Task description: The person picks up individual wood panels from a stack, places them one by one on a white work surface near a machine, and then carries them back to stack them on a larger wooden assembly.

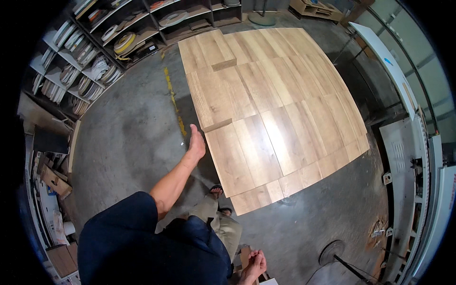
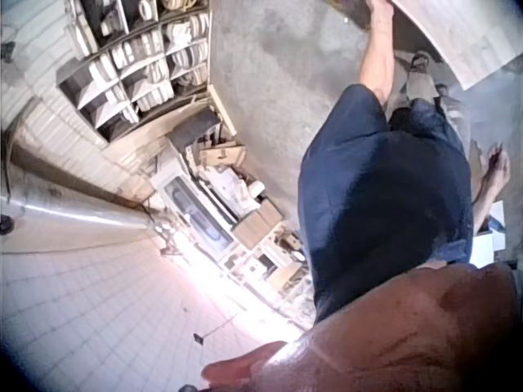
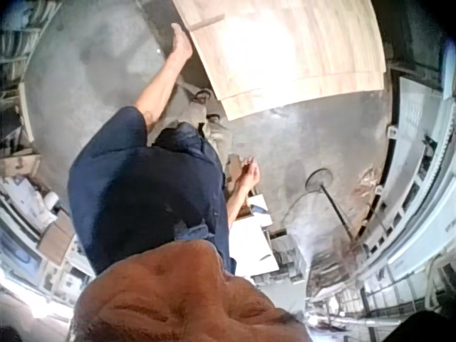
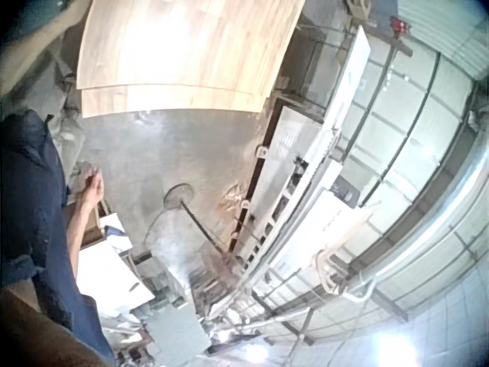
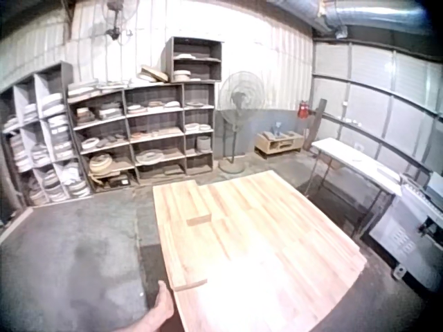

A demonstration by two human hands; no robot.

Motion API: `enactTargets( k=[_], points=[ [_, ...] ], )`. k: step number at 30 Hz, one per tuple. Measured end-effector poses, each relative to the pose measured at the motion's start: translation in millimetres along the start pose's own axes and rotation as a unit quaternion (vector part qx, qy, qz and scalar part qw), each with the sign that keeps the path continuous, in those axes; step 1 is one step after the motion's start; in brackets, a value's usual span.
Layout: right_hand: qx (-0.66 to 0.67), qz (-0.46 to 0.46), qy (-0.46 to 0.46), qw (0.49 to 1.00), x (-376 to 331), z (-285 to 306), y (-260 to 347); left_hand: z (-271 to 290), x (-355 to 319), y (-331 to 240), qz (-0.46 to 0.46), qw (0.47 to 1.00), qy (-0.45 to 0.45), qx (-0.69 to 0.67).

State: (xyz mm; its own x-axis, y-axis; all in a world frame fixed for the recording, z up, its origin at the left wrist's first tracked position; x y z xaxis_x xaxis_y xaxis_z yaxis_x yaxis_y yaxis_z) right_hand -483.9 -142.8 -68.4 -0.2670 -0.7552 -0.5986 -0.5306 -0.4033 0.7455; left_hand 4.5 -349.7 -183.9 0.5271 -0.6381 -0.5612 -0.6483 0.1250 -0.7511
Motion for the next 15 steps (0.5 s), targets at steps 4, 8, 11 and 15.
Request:
enactTargets(
  k=[4,8,11,15],
  points=[
    [-0.018,-0.025,-0.005,1.000,16.9,18.2,18.0,6.2,-0.3,12.9,0.012,0.997,-0.075,-0.002],
    [-0.024,-0.033,0.055,0.998,53.4,53.0,40.5,9.2,5.1,40.5,-0.014,0.998,0.004,-0.063],
    [-0.061,-0.015,-0.013,0.998,88.9,99.4,75.5,10.7,-24.9,73.9,0.009,0.997,-0.052,-0.051],
    [-0.011,0.005,-0.026,1.000,142.2,151.7,143.5,96.8,-77.7,104.2,-0.061,0.932,-0.350,0.068]
  ],
)
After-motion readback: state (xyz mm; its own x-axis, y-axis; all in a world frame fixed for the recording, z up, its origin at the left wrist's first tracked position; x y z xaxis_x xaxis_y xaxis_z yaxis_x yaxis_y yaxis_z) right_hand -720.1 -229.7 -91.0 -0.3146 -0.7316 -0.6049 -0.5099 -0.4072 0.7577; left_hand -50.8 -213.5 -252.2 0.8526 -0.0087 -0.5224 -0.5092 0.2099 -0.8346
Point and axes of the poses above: each hand's wrist, its own x-axis towards the middle knuckle, its own z-axis out of the back of the hand, y = z × x, the point moved 4 cm from there along x, towards the middle knuckle, and after that the axes turned 11 degrees about x, right-handed, at the moved point
